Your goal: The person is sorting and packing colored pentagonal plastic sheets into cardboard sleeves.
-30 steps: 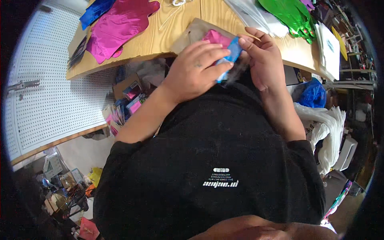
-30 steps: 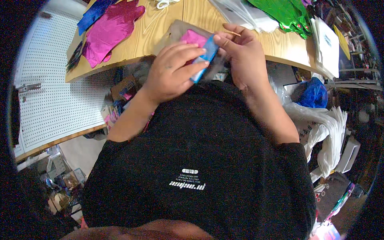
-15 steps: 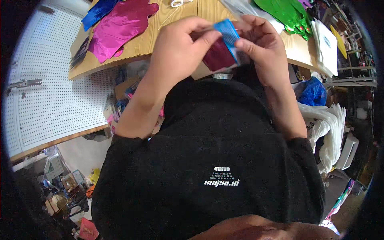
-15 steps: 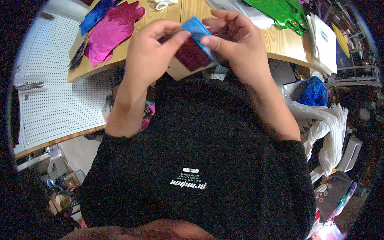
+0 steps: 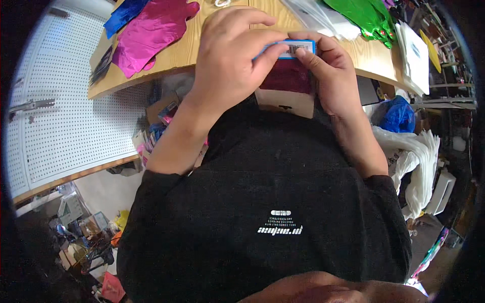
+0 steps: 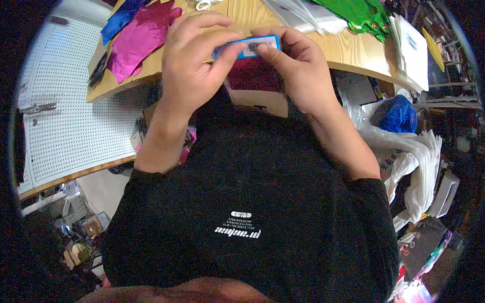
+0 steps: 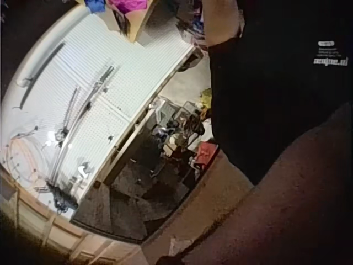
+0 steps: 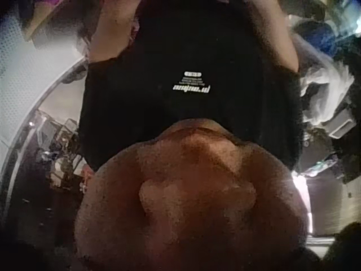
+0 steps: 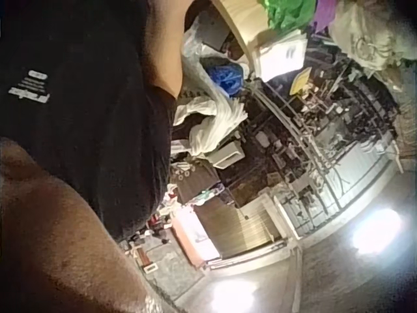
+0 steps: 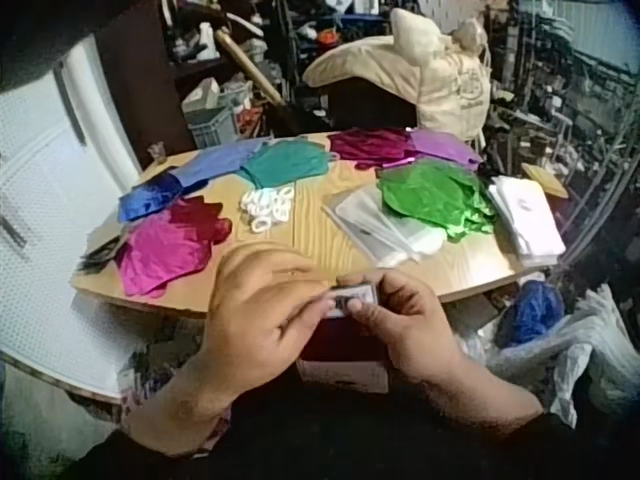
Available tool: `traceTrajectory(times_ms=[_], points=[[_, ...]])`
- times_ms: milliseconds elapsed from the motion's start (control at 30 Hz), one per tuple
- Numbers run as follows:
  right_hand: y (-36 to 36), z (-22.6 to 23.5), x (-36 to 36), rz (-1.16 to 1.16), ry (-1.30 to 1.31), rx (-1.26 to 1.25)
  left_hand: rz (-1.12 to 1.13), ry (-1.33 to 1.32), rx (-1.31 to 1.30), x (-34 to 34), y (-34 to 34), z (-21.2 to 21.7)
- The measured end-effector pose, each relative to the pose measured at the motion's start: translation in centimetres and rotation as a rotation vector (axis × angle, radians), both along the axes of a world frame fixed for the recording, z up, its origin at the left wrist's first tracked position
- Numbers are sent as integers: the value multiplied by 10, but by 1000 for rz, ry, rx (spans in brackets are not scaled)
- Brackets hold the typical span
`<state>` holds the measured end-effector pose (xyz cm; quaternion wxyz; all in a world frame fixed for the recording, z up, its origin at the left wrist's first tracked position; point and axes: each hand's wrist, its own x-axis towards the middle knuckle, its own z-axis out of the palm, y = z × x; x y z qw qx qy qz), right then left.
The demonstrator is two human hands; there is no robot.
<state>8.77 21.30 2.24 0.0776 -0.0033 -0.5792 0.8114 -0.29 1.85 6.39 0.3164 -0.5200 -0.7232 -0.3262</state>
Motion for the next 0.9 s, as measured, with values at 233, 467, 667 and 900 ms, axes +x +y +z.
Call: traceTrajectory(times_ms=[233, 467, 667, 900], points=[[-4, 14, 5, 5, 100, 229, -239, 246, 248, -34, 26, -6], [-4, 23, 14, 16, 139, 517, -278, 19, 47, -13, 10, 25], [-6, 24, 17, 35, 150, 637, -400, 245, 175, -18, 13, 28], [-8, 27, 20, 55, 105, 629, -201, 148, 114, -22, 15, -8]])
